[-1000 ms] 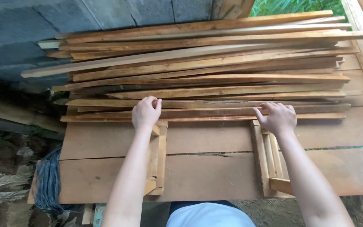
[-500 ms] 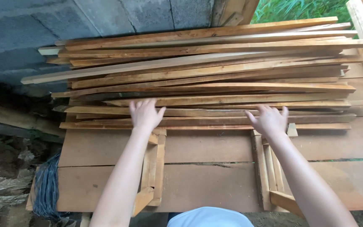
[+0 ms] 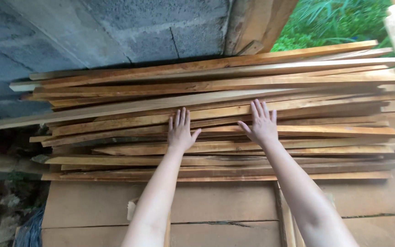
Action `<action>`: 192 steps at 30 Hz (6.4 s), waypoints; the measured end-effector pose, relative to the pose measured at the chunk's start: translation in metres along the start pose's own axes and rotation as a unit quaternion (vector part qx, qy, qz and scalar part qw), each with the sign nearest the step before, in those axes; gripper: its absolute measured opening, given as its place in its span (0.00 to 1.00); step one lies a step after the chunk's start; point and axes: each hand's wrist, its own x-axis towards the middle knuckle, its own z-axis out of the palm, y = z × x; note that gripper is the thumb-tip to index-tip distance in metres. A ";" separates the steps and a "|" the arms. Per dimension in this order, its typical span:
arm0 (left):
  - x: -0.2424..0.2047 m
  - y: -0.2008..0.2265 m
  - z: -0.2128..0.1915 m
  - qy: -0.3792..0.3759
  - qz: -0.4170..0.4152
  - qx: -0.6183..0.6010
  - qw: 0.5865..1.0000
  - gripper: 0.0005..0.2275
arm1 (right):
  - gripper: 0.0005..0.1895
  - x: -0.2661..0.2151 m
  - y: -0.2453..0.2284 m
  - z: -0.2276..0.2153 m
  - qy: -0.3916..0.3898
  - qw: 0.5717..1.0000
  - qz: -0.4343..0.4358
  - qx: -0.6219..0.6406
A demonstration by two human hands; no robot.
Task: Sorting and arranging thin wooden slats onto a rack in a workshop environment.
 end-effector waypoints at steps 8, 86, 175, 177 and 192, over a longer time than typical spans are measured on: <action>0.012 -0.023 0.029 0.058 0.040 0.058 0.996 0.39 | 0.48 0.020 0.032 0.023 0.065 0.993 -0.068 -0.067; -0.243 -0.031 0.184 -0.139 0.012 -0.105 0.985 0.19 | 0.24 -0.256 -0.022 0.107 -0.267 0.947 -0.178 -0.024; -0.428 0.031 0.175 -0.152 -0.111 -0.020 0.982 0.18 | 0.26 -0.446 -0.018 0.105 0.041 0.992 -0.116 -0.009; -0.431 0.030 0.198 -0.148 -0.099 -0.006 0.984 0.17 | 0.23 -0.456 -0.012 0.105 0.035 0.992 -0.117 -0.009; -0.450 0.038 0.174 -0.090 -0.074 -0.053 0.992 0.21 | 0.25 -0.467 -0.011 0.114 -0.021 0.998 -0.062 0.007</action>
